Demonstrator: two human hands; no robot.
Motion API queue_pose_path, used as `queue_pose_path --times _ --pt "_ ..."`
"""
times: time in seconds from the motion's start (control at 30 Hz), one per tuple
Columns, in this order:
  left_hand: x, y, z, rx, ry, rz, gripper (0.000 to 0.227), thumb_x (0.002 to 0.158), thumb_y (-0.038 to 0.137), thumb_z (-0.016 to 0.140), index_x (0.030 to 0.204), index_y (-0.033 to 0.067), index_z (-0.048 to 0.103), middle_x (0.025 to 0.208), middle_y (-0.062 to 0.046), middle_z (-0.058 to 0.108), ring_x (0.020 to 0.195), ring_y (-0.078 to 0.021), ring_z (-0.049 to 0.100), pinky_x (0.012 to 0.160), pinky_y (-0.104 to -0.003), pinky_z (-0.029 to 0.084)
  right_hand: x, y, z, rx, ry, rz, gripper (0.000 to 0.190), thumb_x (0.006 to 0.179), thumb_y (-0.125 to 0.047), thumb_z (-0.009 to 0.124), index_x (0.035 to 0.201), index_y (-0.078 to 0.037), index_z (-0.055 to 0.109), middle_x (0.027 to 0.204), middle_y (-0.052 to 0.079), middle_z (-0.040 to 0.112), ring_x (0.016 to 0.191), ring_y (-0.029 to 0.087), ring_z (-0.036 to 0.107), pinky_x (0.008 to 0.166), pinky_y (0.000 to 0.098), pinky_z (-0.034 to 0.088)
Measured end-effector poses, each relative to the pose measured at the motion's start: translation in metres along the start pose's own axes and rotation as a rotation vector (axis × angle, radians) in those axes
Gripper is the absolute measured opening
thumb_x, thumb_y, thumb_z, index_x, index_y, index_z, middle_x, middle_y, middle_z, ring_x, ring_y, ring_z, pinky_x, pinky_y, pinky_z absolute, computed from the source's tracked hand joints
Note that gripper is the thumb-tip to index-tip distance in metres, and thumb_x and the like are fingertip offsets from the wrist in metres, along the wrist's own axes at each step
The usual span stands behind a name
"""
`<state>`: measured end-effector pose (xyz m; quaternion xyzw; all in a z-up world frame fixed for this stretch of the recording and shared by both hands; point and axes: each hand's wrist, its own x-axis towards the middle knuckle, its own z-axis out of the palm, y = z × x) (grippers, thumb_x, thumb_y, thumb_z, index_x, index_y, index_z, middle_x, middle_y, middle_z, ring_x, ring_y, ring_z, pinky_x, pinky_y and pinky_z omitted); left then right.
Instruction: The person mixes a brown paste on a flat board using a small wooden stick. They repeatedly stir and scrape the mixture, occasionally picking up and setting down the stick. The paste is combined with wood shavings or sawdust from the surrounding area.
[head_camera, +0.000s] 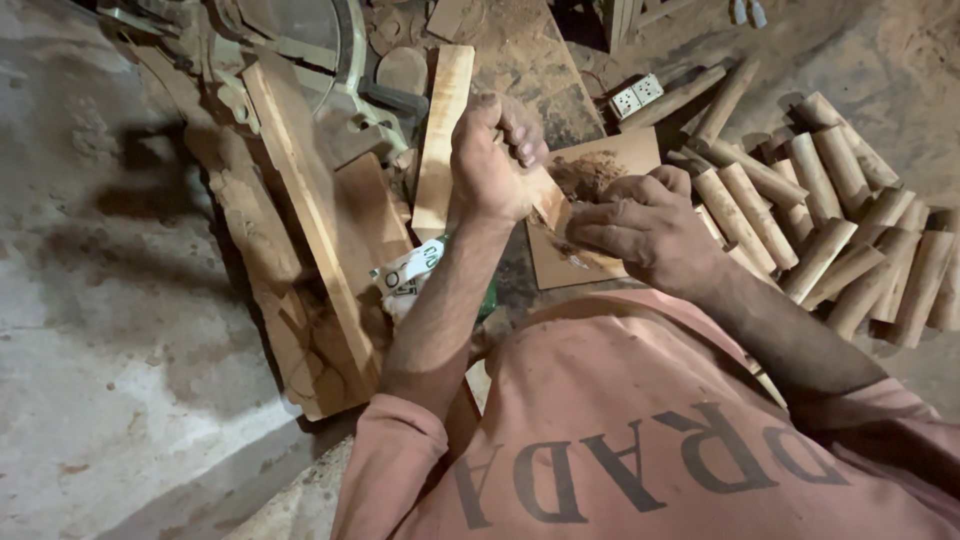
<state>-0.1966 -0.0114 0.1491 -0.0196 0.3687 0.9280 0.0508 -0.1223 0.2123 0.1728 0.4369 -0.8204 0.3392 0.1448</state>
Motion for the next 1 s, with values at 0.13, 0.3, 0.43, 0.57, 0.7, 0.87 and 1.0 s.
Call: queue_pose_path --times 0.13,0.3,0.43,0.57,0.7,0.87,1.0 --pt "0.001 -0.001 -0.002 0.086 0.025 0.032 0.027 0.100 0.026 0.045 0.078 0.0108 0.046 0.071 -0.003 0.045 0.060 -0.0147 0.043 0.051 -0.032 0.038 -0.008 0.003 0.002 0.014 0.023 0.015 0.031 0.087 -0.013 0.068 0.117 -0.015 0.077 0.124 -0.001 0.073 0.113 0.025 0.059 0.097 0.0427 0.037" --pt "0.006 0.009 -0.001 0.106 -0.008 0.017 0.018 0.098 0.022 0.047 0.088 0.0094 0.054 0.073 -0.003 0.051 0.062 -0.0150 0.047 0.054 -0.032 0.040 -0.018 0.014 0.010 0.073 0.002 0.118 0.039 0.077 0.002 0.066 0.111 -0.014 0.077 0.120 -0.001 0.075 0.109 0.025 0.061 0.095 0.0417 0.040" --pt "0.012 0.011 -0.002 0.200 -0.088 0.149 0.011 0.094 0.016 0.059 0.086 0.0098 0.056 0.073 -0.008 0.062 0.057 -0.0179 0.058 0.048 -0.035 0.047 -0.023 0.016 0.010 0.344 0.099 0.292 0.033 0.088 0.013 0.067 0.107 -0.013 0.074 0.117 -0.001 0.076 0.110 0.019 0.067 0.100 0.0366 0.047" --pt "0.013 0.009 -0.007 0.339 -0.012 0.130 0.019 0.089 0.010 0.072 0.083 0.0120 0.055 0.067 -0.006 0.061 0.058 -0.0186 0.066 0.049 -0.039 0.056 -0.019 0.019 0.001 0.445 0.173 0.443 0.044 0.080 0.020 0.054 0.107 -0.008 0.073 0.112 0.005 0.074 0.111 0.023 0.065 0.098 0.0355 0.052" --pt "0.015 0.006 -0.009 0.363 -0.042 0.047 0.022 0.088 0.012 0.075 0.081 0.0137 0.054 0.065 -0.004 0.060 0.053 -0.0155 0.064 0.046 -0.035 0.055 -0.002 0.028 -0.004 0.383 0.125 0.252 0.031 0.089 0.013 0.069 0.109 -0.010 0.074 0.113 0.002 0.075 0.111 0.022 0.068 0.105 0.0386 0.051" --pt "0.021 0.004 -0.005 0.423 -0.055 0.049 0.023 0.087 0.012 0.074 0.077 0.0130 0.053 0.064 -0.004 0.061 0.052 -0.0144 0.065 0.042 -0.034 0.057 0.022 0.035 -0.008 0.342 -0.024 0.201 0.051 0.068 0.014 0.063 0.110 -0.012 0.076 0.115 0.001 0.075 0.117 0.027 0.062 0.108 0.0429 0.045" --pt "0.020 0.002 -0.006 0.404 -0.029 0.078 0.022 0.087 0.012 0.074 0.078 0.0125 0.054 0.064 -0.003 0.060 0.051 -0.0136 0.064 0.041 -0.034 0.057 0.025 0.031 -0.005 0.314 -0.099 0.183 0.053 0.066 0.011 0.065 0.111 -0.013 0.077 0.115 0.001 0.074 0.119 0.028 0.058 0.107 0.0435 0.043"
